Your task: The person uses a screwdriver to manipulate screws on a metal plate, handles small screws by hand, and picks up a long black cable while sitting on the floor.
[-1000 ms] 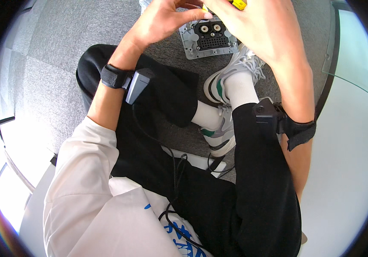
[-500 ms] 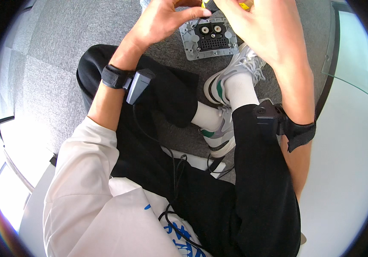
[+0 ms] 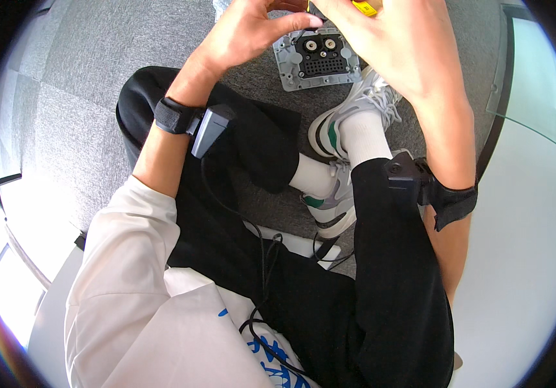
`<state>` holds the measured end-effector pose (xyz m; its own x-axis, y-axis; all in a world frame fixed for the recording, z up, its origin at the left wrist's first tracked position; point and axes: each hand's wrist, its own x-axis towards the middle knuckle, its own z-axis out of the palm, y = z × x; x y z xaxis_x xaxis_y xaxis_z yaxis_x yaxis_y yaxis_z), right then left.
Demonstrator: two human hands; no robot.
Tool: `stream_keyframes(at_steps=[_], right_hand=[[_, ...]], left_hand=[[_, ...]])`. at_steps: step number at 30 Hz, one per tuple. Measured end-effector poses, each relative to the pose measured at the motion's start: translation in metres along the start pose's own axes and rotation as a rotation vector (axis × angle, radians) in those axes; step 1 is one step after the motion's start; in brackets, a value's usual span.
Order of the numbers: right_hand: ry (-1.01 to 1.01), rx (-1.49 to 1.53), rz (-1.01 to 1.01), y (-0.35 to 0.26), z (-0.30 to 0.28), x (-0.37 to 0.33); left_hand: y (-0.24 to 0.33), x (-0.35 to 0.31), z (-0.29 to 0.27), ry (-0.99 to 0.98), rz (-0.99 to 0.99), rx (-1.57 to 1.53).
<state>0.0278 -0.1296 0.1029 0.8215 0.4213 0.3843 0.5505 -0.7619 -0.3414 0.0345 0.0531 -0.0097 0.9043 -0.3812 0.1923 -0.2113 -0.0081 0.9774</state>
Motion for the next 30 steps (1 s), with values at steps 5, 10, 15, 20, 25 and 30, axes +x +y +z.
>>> stream_keyframes(at_steps=[5,10,15,20,25,30], right_hand=[[0.125,0.042,-0.140,-0.017,0.005,0.000],[-0.357,-0.050,0.239,-0.017,-0.030,0.015],[-0.156,-0.059,0.076,-0.008,-0.009,-0.003],[0.186,0.039,-0.111,-0.027,0.003,-0.001],[-0.180,-0.038,0.092,-0.016,-0.015,0.002],[-0.303,-0.054,0.423,-0.024,-0.012,0.020]], left_hand=[[-0.010,0.002,-0.008,-0.074,0.014,-0.090],[-0.003,0.008,-0.001,-0.127,0.213,0.211],[-0.019,0.002,-0.007,-0.009,0.091,0.083],[-0.013,0.001,-0.011,-0.027,-0.017,-0.130],[-0.005,0.003,-0.002,-0.115,0.147,0.240],[-0.005,0.002,-0.003,-0.059,0.072,0.111]])
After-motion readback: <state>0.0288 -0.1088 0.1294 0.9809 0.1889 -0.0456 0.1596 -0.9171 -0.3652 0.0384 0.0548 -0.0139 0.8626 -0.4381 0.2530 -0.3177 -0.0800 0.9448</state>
